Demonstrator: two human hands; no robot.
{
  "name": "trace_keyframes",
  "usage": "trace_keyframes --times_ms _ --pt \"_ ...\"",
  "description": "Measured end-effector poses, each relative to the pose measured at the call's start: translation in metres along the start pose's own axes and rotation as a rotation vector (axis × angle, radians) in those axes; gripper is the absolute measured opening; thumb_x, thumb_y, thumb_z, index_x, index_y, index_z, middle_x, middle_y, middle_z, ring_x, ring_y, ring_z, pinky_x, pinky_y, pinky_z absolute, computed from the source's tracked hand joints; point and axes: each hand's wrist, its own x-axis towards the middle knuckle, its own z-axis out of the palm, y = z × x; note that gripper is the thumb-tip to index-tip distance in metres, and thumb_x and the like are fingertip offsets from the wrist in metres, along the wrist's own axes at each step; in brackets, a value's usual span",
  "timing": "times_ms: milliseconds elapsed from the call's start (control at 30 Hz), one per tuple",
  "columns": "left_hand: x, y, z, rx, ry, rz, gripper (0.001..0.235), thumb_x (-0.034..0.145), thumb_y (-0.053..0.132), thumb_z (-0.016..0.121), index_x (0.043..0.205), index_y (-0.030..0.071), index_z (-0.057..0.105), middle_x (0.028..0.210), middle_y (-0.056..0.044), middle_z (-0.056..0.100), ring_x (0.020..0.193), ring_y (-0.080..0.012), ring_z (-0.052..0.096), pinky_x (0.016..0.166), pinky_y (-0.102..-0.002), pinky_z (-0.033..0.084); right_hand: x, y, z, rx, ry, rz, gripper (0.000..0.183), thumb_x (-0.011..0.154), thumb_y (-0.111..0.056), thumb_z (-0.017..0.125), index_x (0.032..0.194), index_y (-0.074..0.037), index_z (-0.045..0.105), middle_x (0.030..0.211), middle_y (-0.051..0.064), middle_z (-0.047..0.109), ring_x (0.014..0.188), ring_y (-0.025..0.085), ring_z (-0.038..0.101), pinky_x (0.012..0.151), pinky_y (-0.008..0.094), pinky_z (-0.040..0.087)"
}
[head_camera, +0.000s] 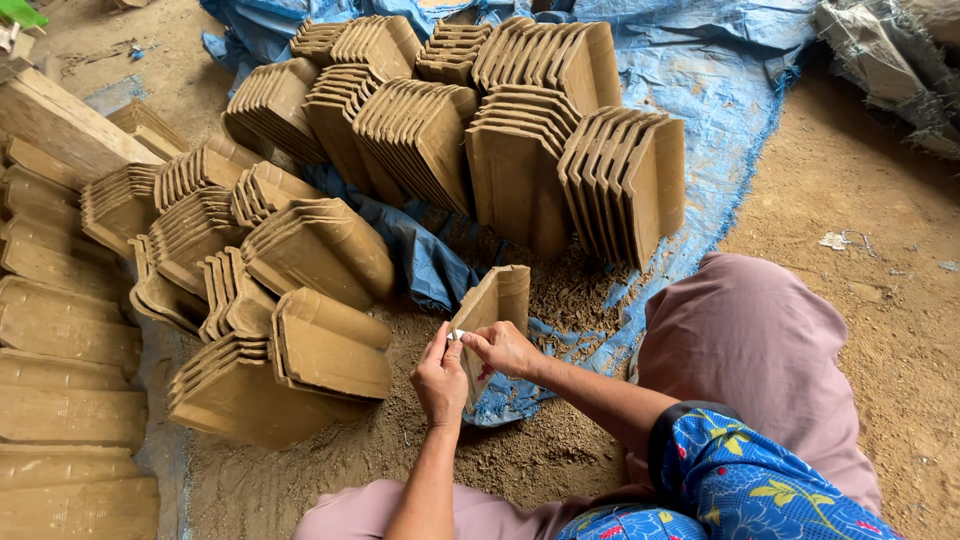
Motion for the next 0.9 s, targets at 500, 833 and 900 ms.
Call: trace_keyframes --times_ms 500,833,900 --pt "0.010 -0.001 0.002 -0.058 -0.020 -0.121 0.031 0.083 0.022 0.067 0.114 0.022 0.071 0.105 -0.007 0.071 0.100 -0.0266 0.066 0.084 -0.037 0.053 0.068 0.067 -0.018 0.188 0.570 0.306 0.046 0.090 -0.047 0.048 0.071 -0.011 0.070 0.055 0.009 0.066 0.074 0.029 0.068 0.071 0.040 0.050" --pt "0.009 0.015 0.001 -0.070 -0.062 -0.082 0.032 0.081 0.021 0.069 0.114 0.020 0.071 0.107 -0.008 0.071 0.100 -0.0259 0.067 0.083 -0.035 0.054 0.088 0.078 0.026 0.418 0.751 0.285 0.053 0.093 -0.043 0.050 0.059 -0.006 0.065 0.048 0.012 0.061 0.056 0.026 0.063 0.063 0.036 0.048" --pt "0.011 0.020 -0.001 0.009 -0.147 -0.124 0.038 0.082 0.025 0.061 0.118 0.014 0.066 0.118 -0.008 0.067 0.104 -0.0252 0.065 0.086 -0.034 0.050 0.074 0.044 0.025 0.455 0.716 0.303 0.054 0.094 -0.043 0.044 0.051 -0.012 0.051 0.047 0.002 0.054 0.049 0.012 0.050 0.055 0.029 0.038"
